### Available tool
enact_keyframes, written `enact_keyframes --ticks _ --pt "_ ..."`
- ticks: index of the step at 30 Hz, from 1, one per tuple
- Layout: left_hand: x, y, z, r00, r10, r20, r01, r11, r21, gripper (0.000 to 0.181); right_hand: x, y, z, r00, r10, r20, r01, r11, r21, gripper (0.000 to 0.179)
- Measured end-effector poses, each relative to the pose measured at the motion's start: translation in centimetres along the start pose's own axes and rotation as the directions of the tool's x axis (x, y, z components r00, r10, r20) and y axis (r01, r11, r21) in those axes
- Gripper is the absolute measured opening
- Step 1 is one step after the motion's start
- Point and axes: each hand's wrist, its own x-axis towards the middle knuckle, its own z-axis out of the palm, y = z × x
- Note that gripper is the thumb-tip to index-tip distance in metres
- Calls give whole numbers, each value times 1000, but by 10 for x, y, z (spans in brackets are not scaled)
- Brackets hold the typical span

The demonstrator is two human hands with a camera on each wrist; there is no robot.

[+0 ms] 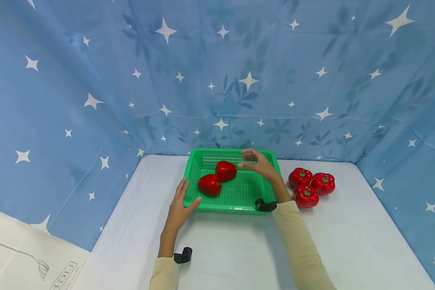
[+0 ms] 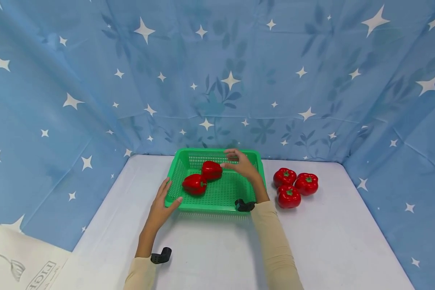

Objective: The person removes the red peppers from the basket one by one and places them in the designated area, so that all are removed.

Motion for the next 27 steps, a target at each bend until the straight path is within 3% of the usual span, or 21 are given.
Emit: enact_keyframes --ticks 11,18,27 --pt "1 -2 0 1000 -6 1 6 1000 1 83 33 9 23 985 124 118 -121 992 -26 65" --pt "2 -3 2 1000 -10 9 10 1000 -10 84 43 23 37 985 148 94 -144 988 -48 64" --pt "2 -3 2 1000 4 -11 -4 1000 0 83 48 27 46 978 194 76 -188 979 -78 65"
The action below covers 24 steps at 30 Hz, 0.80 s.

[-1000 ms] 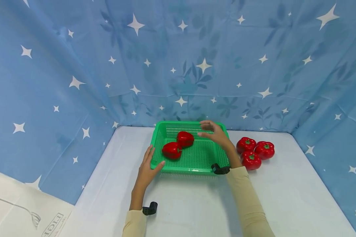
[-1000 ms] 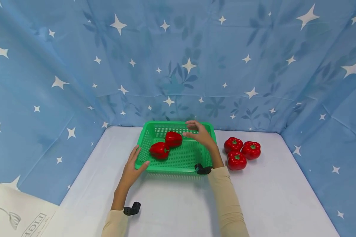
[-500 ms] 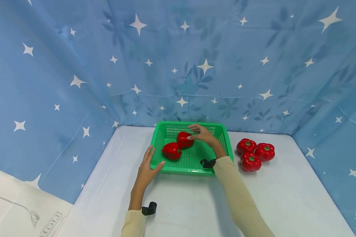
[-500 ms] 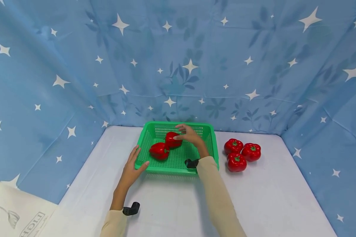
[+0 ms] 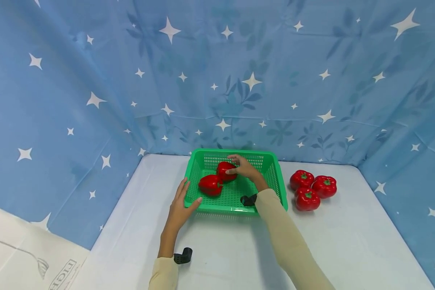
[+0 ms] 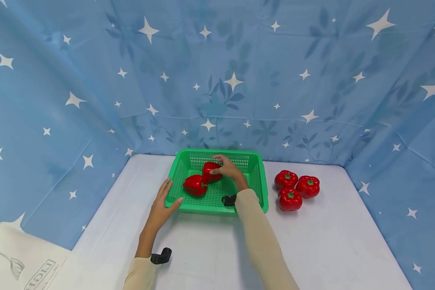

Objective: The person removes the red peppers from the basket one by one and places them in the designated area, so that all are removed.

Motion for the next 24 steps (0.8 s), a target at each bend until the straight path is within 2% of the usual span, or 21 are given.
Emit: enact_keyframes --ticks 7,14,24 --pt "2 0 0 1000 2 3 -2 1000 -3 83 8 4 3 999 41 -7 -41 999 -4 67" --pt "0 1 0 1000 2 5 -2 1000 -8 83 8 6 7 997 70 -17 -71 997 -18 68" --pt "0 -2 1 1000 -13 -3 13 1000 1 83 9 9 10 998 64 -20 -65 996 -67 70"
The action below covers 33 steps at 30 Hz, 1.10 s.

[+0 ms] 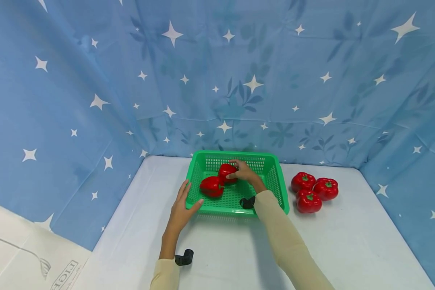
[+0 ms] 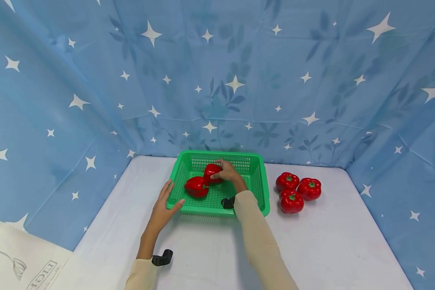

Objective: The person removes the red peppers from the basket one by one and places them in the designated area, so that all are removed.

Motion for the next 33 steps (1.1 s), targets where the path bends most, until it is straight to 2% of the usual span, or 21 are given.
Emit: enact_keyframes --ticks 9,18,33 --pt "-1 3 1 1000 3 1 -3 1000 -6 83 0 1 5 999 39 -35 -39 999 -12 72" --pt "-2 2 -1 1000 7 -1 -7 1000 1 83 1 1 9 999 26 -41 -25 1000 15 71" --pt "0 1 -1 1000 19 -4 -19 1000 -9 84 1 5 11 997 57 -48 -58 998 -32 71"
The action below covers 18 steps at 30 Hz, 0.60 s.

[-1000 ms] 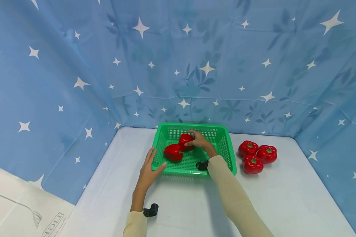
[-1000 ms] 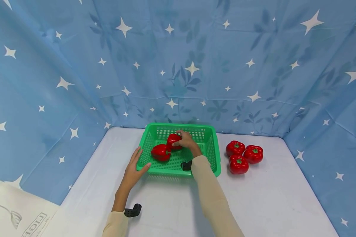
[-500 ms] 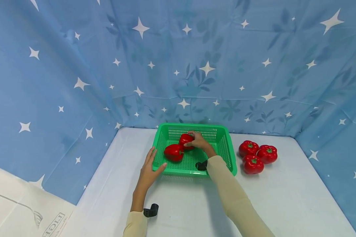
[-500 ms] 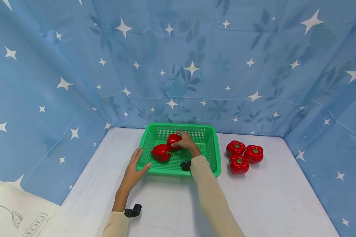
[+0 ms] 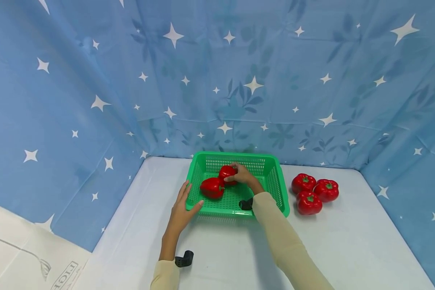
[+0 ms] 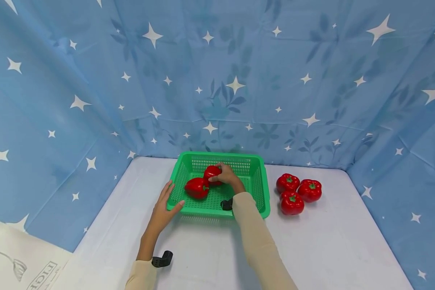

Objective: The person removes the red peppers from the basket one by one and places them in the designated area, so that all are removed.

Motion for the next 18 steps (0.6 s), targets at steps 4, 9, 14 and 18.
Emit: enact_keyframes --ticks 4,9,14,18 --pt "0 1 0 1000 -4 5 4 1000 1 83 -1 1 -1 1000 10 -10 -10 1000 -10 72" --pt "0 2 0 1000 -4 9 4 1000 1 83 -2 -1 -5 999 19 -26 -20 1000 -25 71" --pt "-1 3 -1 1000 -19 11 19 1000 -6 84 -5 -3 -10 1000 16 -27 -17 999 -37 71" --pt "-1 4 -1 1000 -21 14 21 1000 1 84 -7 -4 -15 1000 10 -20 -11 999 -37 73"
